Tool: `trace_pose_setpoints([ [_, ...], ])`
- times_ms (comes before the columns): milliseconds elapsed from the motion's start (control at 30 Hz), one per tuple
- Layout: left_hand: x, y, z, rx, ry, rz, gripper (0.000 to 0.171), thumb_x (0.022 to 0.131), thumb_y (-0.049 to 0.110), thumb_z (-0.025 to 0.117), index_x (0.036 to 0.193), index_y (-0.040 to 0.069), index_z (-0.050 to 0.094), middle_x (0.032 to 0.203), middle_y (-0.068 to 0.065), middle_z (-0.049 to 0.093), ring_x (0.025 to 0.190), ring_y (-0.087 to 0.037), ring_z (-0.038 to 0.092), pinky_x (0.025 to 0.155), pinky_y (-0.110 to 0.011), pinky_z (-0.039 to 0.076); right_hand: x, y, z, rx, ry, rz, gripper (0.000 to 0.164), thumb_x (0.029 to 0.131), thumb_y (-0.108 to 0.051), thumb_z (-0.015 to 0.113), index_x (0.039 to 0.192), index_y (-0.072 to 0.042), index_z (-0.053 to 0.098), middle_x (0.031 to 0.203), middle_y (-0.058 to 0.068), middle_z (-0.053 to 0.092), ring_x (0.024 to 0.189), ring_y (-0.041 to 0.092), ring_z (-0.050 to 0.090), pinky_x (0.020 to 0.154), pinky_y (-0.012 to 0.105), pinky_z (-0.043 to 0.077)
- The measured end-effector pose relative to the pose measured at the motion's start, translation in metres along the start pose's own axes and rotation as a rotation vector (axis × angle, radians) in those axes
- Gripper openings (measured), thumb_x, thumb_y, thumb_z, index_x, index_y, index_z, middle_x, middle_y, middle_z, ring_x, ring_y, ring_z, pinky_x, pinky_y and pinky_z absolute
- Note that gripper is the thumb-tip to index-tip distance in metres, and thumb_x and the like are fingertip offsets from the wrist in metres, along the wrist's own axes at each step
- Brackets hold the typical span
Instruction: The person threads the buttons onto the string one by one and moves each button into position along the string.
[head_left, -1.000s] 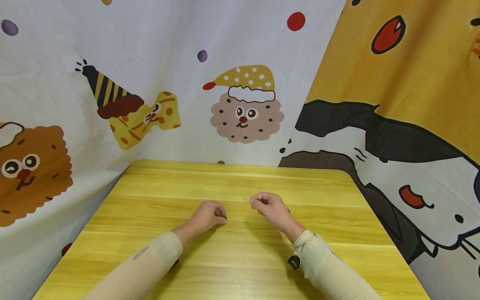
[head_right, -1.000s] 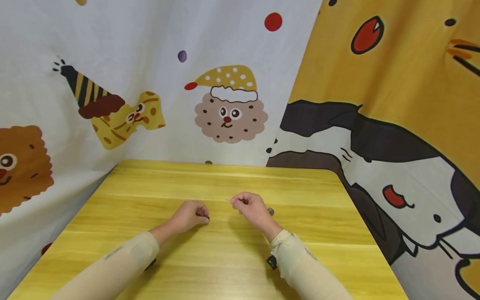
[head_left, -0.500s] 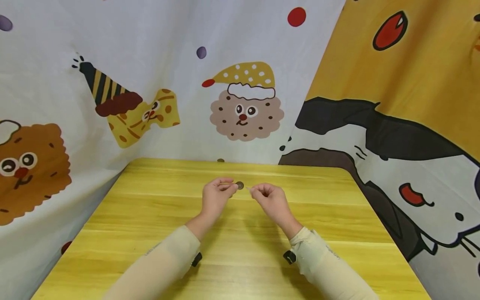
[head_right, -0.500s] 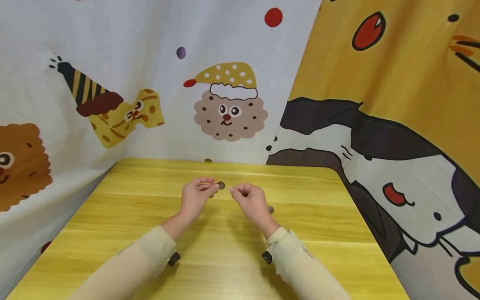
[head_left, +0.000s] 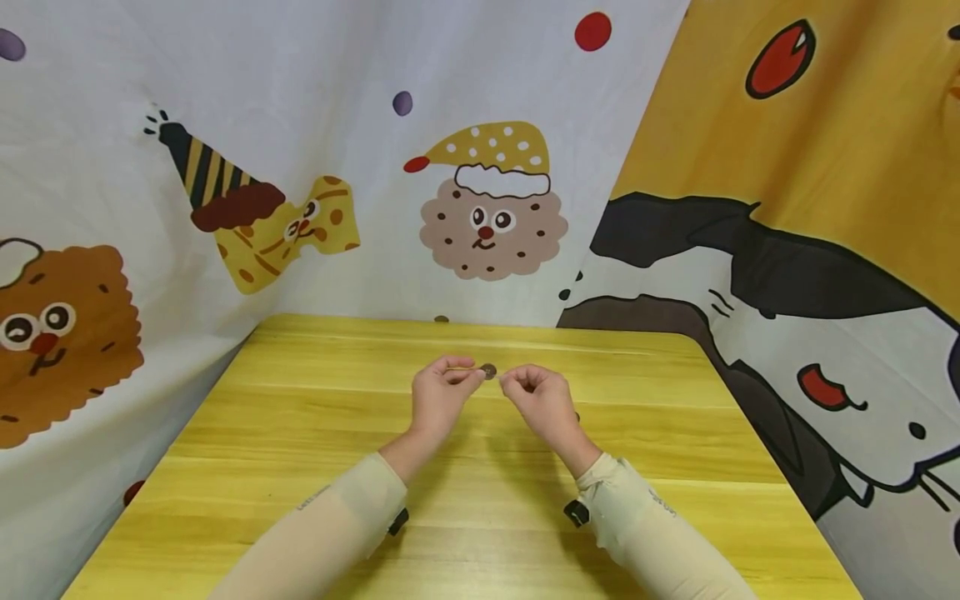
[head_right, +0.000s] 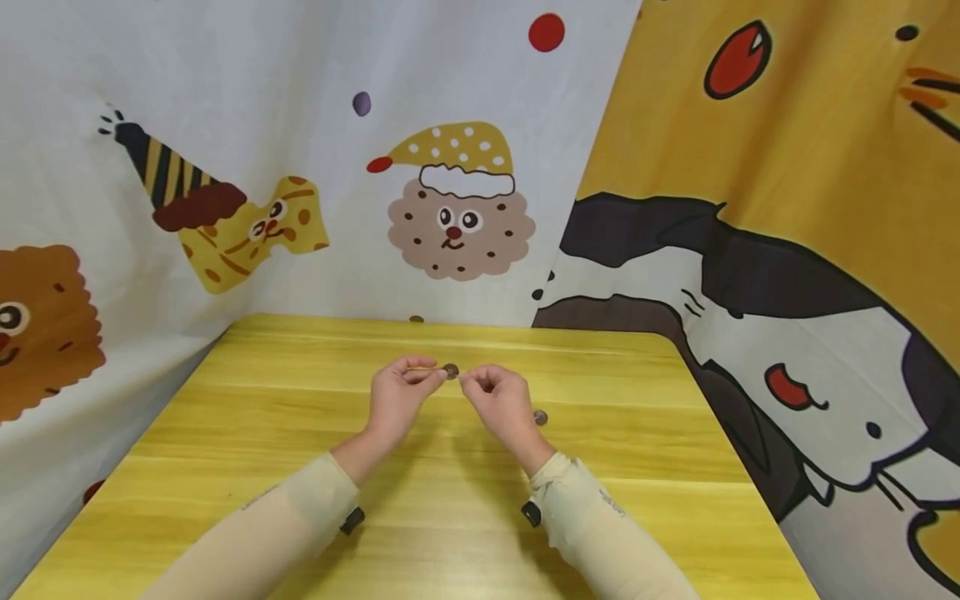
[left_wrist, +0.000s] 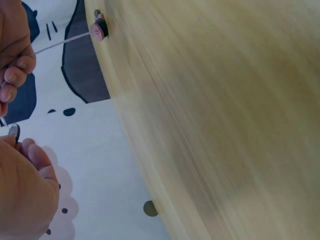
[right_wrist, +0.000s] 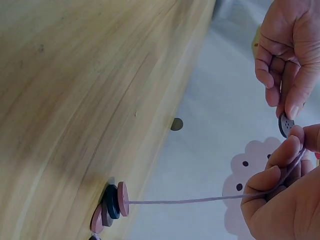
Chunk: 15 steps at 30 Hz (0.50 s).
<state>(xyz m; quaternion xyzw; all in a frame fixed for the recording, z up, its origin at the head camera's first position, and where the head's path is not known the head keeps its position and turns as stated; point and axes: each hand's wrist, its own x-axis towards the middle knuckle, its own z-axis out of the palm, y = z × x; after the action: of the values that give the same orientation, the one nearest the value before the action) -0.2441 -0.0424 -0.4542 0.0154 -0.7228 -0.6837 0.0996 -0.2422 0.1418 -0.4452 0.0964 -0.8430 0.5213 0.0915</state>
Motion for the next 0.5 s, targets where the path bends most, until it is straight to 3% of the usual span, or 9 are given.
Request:
trace_pose_setpoints([
  [500,-0.0043,-0.0016,0.0043,0.02,-0.016,0.031,0.015,0.093,0.019,0.086,0.105,0.012,0.079,0.096,-0.005,0.084,0.088,-0.015,0.079,0.08,-0.03,0.064,-0.0002,-0.001,0.0009,-0.01,0.028,0.028,0.014,0.101,-0.024,0.074,0.094,-0.015,0.082,0.074,0.001,0.069,0.058,0.01,0.048,0.061,0.024,0.046],
])
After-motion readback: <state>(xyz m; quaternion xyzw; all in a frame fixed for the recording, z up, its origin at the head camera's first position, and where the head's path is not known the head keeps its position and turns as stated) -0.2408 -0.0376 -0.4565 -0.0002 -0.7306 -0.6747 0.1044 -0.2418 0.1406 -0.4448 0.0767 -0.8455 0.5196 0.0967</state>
